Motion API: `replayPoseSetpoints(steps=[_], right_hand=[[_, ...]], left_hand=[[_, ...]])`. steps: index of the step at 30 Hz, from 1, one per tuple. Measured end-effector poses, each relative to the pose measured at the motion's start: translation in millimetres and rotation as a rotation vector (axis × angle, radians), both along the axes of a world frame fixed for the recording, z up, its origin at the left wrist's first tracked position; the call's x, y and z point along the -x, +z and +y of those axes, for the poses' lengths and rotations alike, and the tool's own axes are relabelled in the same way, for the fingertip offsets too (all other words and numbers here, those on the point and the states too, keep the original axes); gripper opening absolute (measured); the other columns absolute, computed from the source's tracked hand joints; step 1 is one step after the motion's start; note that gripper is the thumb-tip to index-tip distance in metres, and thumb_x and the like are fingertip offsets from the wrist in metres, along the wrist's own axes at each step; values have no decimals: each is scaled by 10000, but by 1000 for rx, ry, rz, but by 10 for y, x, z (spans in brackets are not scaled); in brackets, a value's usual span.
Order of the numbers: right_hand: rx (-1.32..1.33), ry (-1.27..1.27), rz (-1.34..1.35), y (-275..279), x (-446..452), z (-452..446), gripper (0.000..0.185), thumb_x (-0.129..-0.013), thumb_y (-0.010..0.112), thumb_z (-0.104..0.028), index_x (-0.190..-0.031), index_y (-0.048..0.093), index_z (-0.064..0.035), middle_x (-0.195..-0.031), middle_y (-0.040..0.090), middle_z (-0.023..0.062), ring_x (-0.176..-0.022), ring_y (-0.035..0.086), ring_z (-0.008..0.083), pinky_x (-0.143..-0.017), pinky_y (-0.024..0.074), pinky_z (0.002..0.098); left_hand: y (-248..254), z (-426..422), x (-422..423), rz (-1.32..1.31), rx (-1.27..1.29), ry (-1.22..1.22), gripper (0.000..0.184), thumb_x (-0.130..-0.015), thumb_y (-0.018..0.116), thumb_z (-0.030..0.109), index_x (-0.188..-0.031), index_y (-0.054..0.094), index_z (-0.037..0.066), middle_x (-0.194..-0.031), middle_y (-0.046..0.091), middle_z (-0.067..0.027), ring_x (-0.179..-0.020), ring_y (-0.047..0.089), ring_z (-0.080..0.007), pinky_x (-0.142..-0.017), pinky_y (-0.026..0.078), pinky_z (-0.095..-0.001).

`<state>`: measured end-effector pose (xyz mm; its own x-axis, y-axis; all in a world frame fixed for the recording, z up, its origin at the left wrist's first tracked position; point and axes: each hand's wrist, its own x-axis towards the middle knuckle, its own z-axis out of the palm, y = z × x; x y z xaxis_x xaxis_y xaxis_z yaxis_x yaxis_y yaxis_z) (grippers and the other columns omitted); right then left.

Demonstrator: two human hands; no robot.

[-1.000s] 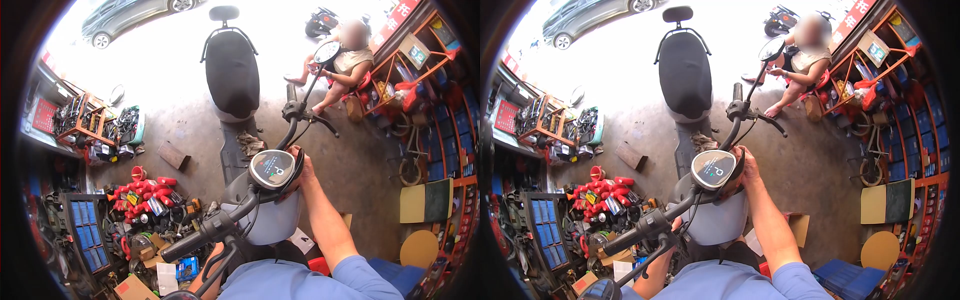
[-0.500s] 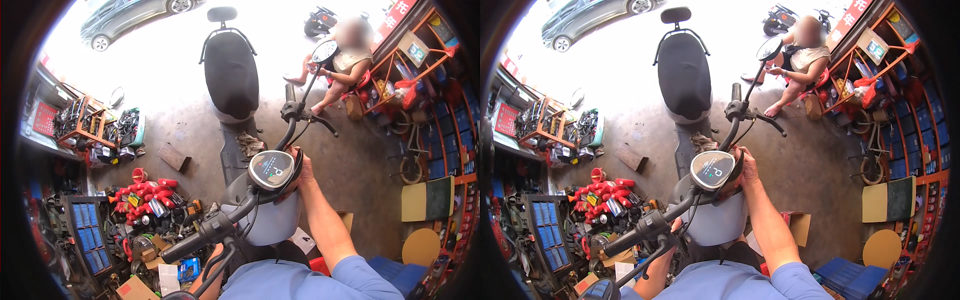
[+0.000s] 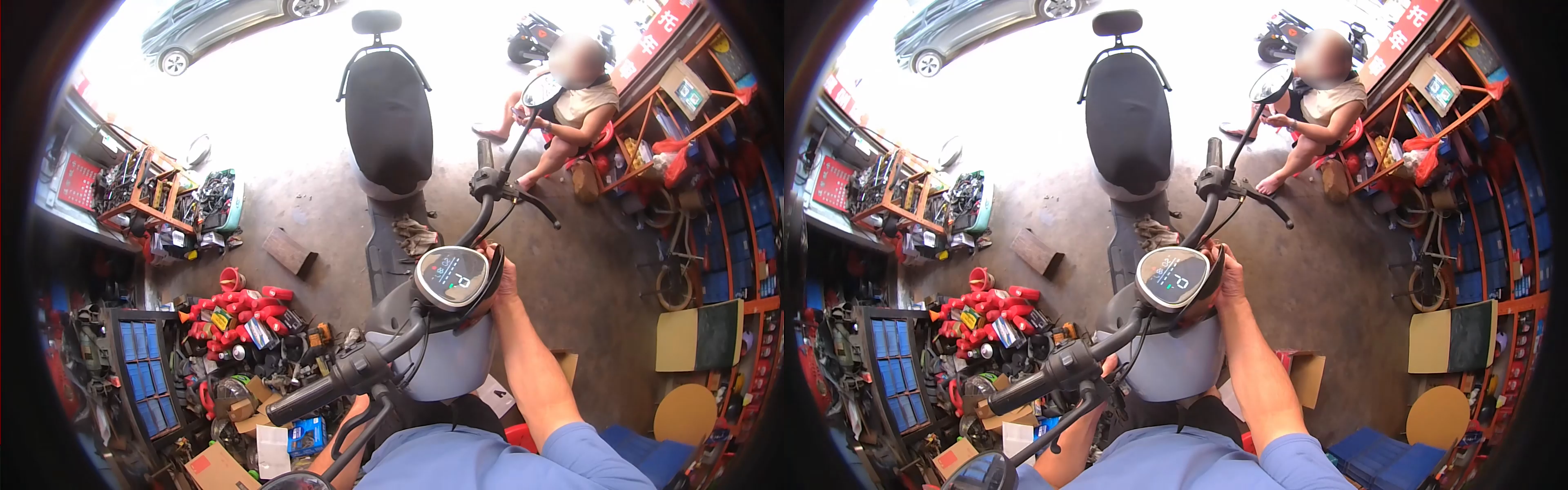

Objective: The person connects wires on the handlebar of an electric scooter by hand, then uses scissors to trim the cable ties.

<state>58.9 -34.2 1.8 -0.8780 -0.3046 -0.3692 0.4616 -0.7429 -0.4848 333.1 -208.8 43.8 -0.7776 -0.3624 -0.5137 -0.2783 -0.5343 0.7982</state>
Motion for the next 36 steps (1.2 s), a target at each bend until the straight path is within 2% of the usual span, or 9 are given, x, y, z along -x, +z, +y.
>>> replayPoseSetpoints(steps=[3,4,7,14,25,32,34,36], right_hand=[[-4,78,41,31,-5,34,51,-845,618,-83,-859,583,-49,-895,677,116,-745,667,191,-664,560,288],[-22,74,30,-23,8,55,36,-836,617,-70,-844,588,-49,-968,670,117,-768,666,188,-673,562,293],[-26,55,47,-61,20,52,16,-830,609,-52,-826,593,-52,-1014,662,115,-779,667,182,-681,564,298],[-60,77,-8,-43,38,85,37,-820,628,-40,-827,598,-60,-988,667,104,-809,666,180,-727,565,312],[-61,110,-9,-54,36,81,59,-843,641,-119,-869,625,-68,-923,684,99,-829,664,208,-778,547,329],[-42,147,-34,64,-7,27,156,-852,619,-170,-876,663,-23,-880,700,110,-794,667,223,-745,544,314],[-103,116,-36,53,-3,14,235,-824,661,-228,-858,654,5,-821,675,97,-745,646,206,-718,529,311],[-98,110,-31,33,6,19,217,-821,659,-213,-848,652,2,-828,676,99,-751,647,208,-724,531,312]], left_hand=[[-49,-3,-40,-5,2,15,197,-823,679,178,-713,519,144,-616,427,84,-548,409,-27,-506,343,-192],[-68,-2,-47,-7,2,20,197,-823,679,178,-714,519,145,-617,427,84,-549,409,-27,-507,343,-192],[-112,9,-22,-12,1,33,197,-824,680,178,-715,519,145,-618,428,84,-551,410,-28,-510,344,-193],[-230,27,-46,-25,0,55,196,-825,680,179,-717,520,145,-622,430,84,-557,412,-29,-517,345,-195],[-433,-21,-149,-35,2,73,194,-827,681,180,-721,522,145,-627,433,83,-566,414,-31,-528,346,-198],[-564,-46,-227,-45,3,79,193,-828,682,181,-723,523,146,-631,435,82,-572,416,-32,-536,347,-201],[-602,-54,-244,-48,3,78,193,-828,682,181,-724,524,146,-632,436,82,-573,417,-33,-538,347,-201],[-638,-54,-254,-50,4,78,192,-828,682,182,-725,524,146,-633,436,82,-575,417,-33,-540,347,-202]])
